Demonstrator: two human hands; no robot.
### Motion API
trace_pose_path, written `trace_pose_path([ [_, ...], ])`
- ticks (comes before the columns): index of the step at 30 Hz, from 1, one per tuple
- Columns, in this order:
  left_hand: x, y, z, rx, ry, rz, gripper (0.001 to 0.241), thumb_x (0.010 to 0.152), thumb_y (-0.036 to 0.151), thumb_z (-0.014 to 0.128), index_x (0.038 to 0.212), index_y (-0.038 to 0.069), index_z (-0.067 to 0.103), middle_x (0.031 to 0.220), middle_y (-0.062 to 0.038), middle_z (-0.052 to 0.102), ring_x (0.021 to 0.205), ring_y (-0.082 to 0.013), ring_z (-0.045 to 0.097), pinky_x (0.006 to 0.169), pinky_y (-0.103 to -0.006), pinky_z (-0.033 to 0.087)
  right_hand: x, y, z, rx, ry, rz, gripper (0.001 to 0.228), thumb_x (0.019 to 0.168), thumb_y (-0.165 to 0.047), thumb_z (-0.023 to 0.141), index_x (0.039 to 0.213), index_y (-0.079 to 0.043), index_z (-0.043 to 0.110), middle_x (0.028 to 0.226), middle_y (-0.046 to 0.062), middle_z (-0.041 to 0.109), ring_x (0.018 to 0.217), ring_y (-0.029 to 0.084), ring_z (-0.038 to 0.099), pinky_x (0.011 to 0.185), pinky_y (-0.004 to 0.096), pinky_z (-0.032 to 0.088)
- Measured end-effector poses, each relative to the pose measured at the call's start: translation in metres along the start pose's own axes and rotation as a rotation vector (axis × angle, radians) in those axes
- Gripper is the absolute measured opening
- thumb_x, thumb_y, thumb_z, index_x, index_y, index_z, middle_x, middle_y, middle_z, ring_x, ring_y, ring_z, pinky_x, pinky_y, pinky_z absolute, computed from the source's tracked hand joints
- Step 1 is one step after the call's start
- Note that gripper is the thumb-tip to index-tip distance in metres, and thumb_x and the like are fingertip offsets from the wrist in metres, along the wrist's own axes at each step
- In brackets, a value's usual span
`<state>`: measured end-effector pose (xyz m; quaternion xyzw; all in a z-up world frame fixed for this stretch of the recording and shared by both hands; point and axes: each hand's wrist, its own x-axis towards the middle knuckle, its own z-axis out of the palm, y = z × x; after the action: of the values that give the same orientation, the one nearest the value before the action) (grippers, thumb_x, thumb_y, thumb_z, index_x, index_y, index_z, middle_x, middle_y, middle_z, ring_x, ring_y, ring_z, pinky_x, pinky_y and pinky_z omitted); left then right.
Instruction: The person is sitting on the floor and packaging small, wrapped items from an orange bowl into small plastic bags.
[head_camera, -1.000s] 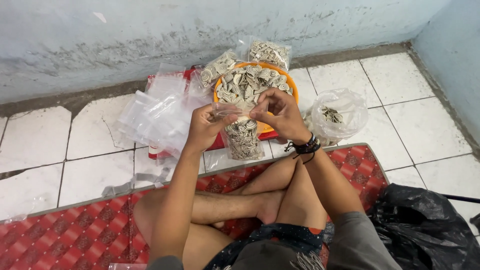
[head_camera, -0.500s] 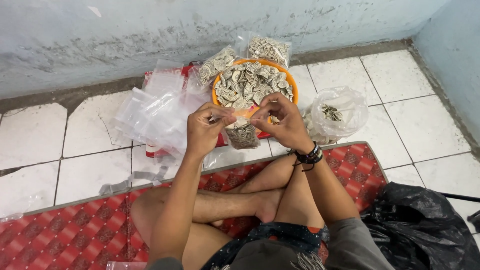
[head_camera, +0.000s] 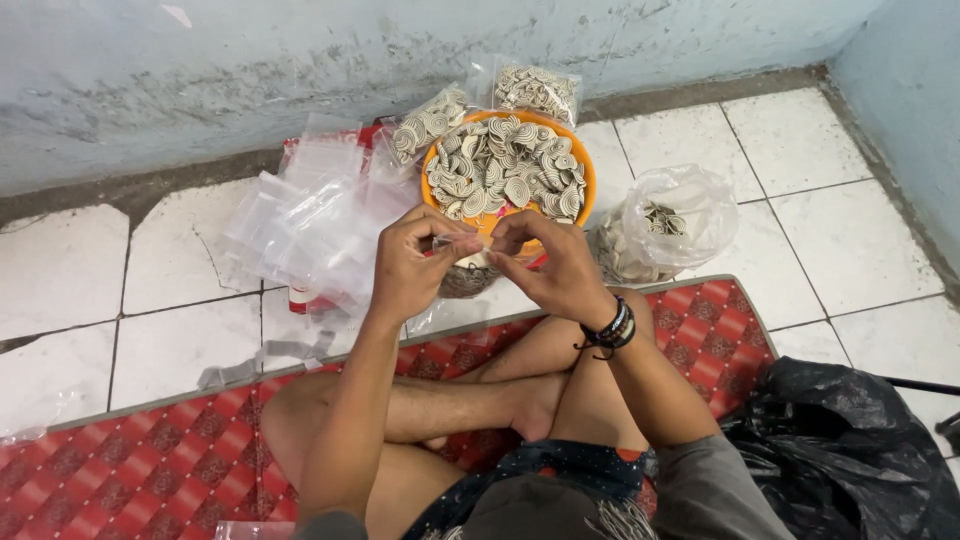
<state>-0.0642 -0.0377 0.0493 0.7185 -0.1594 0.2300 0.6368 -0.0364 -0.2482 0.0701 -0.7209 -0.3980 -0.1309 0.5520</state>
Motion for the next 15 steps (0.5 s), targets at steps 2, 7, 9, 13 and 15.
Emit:
trace_pose_path([
  [2, -0.001, 0.005, 0.001, -0.007, 0.004, -0.013, 0.022, 0.083, 0.009, 0.092, 0.079, -0.004, 0.075, 0.083, -0.015, 0.067, 0.088, -0.0272, 0.077, 0.081, -0.0343, 0.061, -0.001, 0.004, 0.002, 0.005, 0.025, -0.008, 0.029, 0.084, -0.001, 0.084, 0.109, -0.006, 0.07, 0.082, 0.009, 0.079, 0.073, 0.027, 0.077, 0.075, 0.038, 0.061],
  [7, -0.004, 0.003, 0.005, -0.006, 0.014, -0.068, 0.021, 0.083, 0.012, 0.092, 0.082, -0.003, 0.077, 0.085, -0.016, 0.07, 0.087, -0.0239, 0.076, 0.079, -0.0315, 0.06, 0.0, 0.004, 0.006, 0.031, 0.058, -0.018, 0.026, 0.086, -0.002, 0.083, 0.107, -0.006, 0.068, 0.081, 0.005, 0.079, 0.073, 0.024, 0.077, 0.075, 0.036, 0.06],
  [9, -0.007, -0.001, 0.006, -0.016, 0.016, -0.102, 0.018, 0.082, 0.012, 0.093, 0.082, 0.0, 0.079, 0.085, -0.016, 0.072, 0.084, -0.0223, 0.076, 0.078, -0.0283, 0.06, 0.0, 0.002, 0.005, 0.015, 0.022, -0.04, 0.024, 0.084, 0.003, 0.082, 0.104, -0.003, 0.071, 0.078, 0.011, 0.079, 0.069, 0.03, 0.077, 0.07, 0.039, 0.061],
  [13, -0.01, -0.02, 0.008, -0.095, 0.064, -0.103, 0.019, 0.084, 0.013, 0.093, 0.086, 0.0, 0.08, 0.088, -0.015, 0.073, 0.089, -0.0186, 0.074, 0.081, -0.0293, 0.059, 0.001, 0.012, 0.002, 0.014, 0.027, -0.062, 0.024, 0.085, 0.004, 0.081, 0.106, -0.003, 0.072, 0.079, 0.011, 0.079, 0.069, 0.03, 0.077, 0.07, 0.04, 0.061],
  [15, -0.013, -0.037, 0.009, -0.218, 0.12, -0.087, 0.019, 0.09, 0.01, 0.087, 0.093, -0.006, 0.077, 0.096, -0.018, 0.072, 0.095, -0.0229, 0.075, 0.087, -0.0346, 0.06, -0.001, 0.02, -0.002, 0.02, 0.054, -0.051, 0.028, 0.085, 0.002, 0.082, 0.109, -0.003, 0.07, 0.079, 0.011, 0.078, 0.069, 0.029, 0.076, 0.069, 0.039, 0.06],
])
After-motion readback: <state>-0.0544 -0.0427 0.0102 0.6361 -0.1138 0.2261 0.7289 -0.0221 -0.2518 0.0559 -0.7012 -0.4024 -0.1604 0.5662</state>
